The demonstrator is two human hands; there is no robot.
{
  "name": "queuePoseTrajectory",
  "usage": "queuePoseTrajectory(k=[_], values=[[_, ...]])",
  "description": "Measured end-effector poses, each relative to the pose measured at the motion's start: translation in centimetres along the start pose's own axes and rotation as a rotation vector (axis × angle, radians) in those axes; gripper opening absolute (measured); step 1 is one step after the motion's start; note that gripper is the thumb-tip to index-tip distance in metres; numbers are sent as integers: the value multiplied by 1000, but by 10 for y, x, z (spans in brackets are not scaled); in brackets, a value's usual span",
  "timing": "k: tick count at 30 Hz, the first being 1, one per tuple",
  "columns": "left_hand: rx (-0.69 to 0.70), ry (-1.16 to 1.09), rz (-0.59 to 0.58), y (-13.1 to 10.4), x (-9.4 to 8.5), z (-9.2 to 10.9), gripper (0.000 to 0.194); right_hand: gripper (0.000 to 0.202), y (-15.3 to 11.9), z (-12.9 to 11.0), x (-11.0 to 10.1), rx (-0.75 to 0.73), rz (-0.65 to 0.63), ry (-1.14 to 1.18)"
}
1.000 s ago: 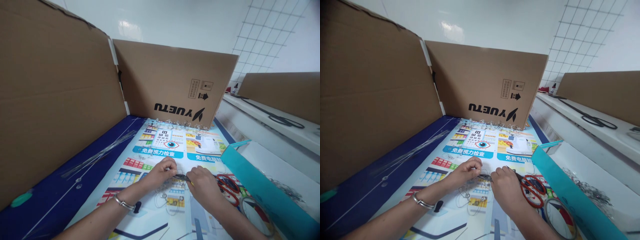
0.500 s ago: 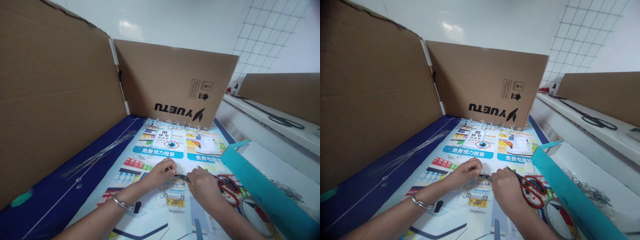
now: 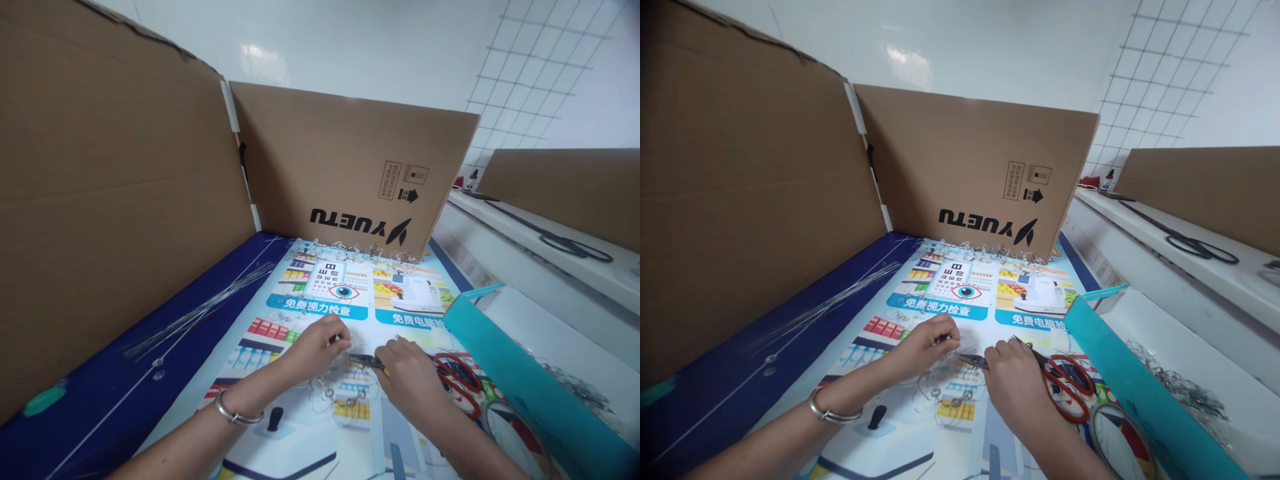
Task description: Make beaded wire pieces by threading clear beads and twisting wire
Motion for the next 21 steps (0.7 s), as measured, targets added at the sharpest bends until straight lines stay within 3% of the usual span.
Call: queuePoseTrajectory(k=[12,21], values=[[105,286,-87,1,-2,6,10,6,14,-2,-7,-34,-47,-54],[66,371,-193,0,3,1,16,8,23,-5,-2,-90,-75,-82]])
Point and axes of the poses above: each hand's wrist, its own y-axis towards the middle knuckle, its own x-axis out of the palm, z = x × y, the point moved 4 cm from there along y, towards the middle knuckle, and after that the axes turned 6 degrees about x, right-handed, at the moved point
